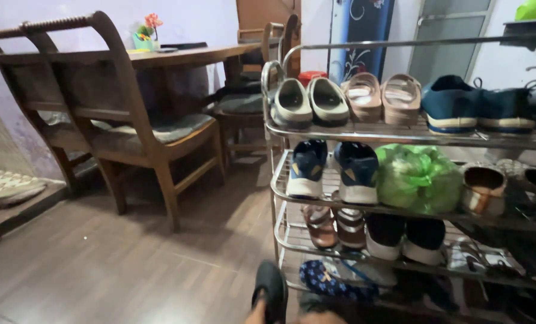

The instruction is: The person cleans a pair of black shoes using a green cloth, wiping the exterior surfaces and then placing them on a shoe rack. They then retrieve a pair of blue sneakers and continue wiping them with the cloth.

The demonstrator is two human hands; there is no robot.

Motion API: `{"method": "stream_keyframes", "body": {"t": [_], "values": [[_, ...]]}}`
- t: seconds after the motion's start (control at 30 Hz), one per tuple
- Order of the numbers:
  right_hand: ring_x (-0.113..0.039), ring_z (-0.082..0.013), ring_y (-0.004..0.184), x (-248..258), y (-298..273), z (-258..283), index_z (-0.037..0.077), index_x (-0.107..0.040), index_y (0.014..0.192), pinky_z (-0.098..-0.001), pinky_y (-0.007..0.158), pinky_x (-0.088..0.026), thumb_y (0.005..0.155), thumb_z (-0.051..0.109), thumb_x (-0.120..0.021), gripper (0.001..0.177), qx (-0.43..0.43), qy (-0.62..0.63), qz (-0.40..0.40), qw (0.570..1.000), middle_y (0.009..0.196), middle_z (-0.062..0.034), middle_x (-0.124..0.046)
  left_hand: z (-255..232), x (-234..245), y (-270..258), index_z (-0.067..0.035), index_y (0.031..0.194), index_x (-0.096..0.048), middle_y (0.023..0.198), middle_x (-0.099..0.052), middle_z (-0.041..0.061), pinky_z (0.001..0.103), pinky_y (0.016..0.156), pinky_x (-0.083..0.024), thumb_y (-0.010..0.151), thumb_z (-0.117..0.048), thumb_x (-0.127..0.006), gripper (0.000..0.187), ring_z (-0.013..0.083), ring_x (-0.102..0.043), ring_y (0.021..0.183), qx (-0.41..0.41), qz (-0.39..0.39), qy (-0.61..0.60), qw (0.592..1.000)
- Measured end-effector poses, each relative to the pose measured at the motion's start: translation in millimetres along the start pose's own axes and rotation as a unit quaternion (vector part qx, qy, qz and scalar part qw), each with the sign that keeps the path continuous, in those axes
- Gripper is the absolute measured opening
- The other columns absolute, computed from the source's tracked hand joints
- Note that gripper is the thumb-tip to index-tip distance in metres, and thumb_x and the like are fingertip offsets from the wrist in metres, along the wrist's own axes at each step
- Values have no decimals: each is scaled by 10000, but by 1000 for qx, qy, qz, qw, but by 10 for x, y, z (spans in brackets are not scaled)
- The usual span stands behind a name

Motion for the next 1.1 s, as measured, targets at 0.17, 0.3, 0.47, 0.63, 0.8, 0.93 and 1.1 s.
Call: {"method": "stream_keyframes", "body": {"t": [0.17,0.3,0.47,0.63,0.8,0.93,1.1], "values": [[-774,-228,909,759,389,-637,114,-805,977,-352,813,-586,871,291,-670,246,-21,-25,-147,989,979,-87,-811,-987,201,-16,-198,1302,-648,1149,-716,170,482,960,-522,805,-223,-727,504,379,-662,1123,-41,-46,34,998],[-741,-287,959,1501,1056,-1555,115,-765,1125,-403,823,-577,910,344,-668,329,-194,-37,-326,924,1060,-129,-778,-1689,339,182,-193,1223,-701,1029,-735,169,503,888,-532,807,-182,-700,416,395,-681,1030,-95,-79,46,991],[-736,-338,942,1433,2003,-2158,85,-638,1196,-459,810,-561,834,439,-697,510,-163,-53,-213,962,1032,-150,-741,-1909,97,528,-104,1197,-648,898,-735,161,516,776,-543,859,-93,-634,338,387,-705,881,-137,-103,174,970],[-705,-385,1076,1331,2129,-2767,161,-721,1146,-480,942,-540,881,553,-637,481,-279,-135,-185,933,1138,-173,-739,-1642,-198,975,-44,1338,-545,854,-735,165,469,670,-573,800,-3,-619,545,352,-730,775,-154,-97,235,955],[-679,-414,1115,1342,2114,-2854,132,-687,1173,-515,943,-533,900,569,-610,522,-231,-175,-164,943,1145,-192,-729,-1600,-420,1335,-44,1217,-586,853,-734,175,474,677,-575,786,-6,-637,435,364,-727,784,-193,-113,243,944],[-647,-361,1147,1325,1992,-2298,162,-668,1190,-486,954,-498,784,586,-694,588,-138,-123,-124,975,1203,-140,-708,-1618,-345,1495,-98,1101,-621,872,-726,174,515,715,-563,781,-30,-654,328,389,-711,844,-166,-112,221,955],[-660,-264,1208,1546,1412,-1074,217,-642,1236,-413,1004,-517,863,452,-681,443,-223,-229,46,946,1252,-75,-720,-1806,1,1169,-128,1068,-628,884,-732,144,536,763,-549,782,-91,-668,291,396,-704,885,-177,-92,211,957]]}}
Point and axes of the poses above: each hand's wrist, its own y-axis towards the middle knuckle, its own x-axis out of the back of the hand, z = x × y, the point moved 8 cm from there along y, towards the middle knuckle
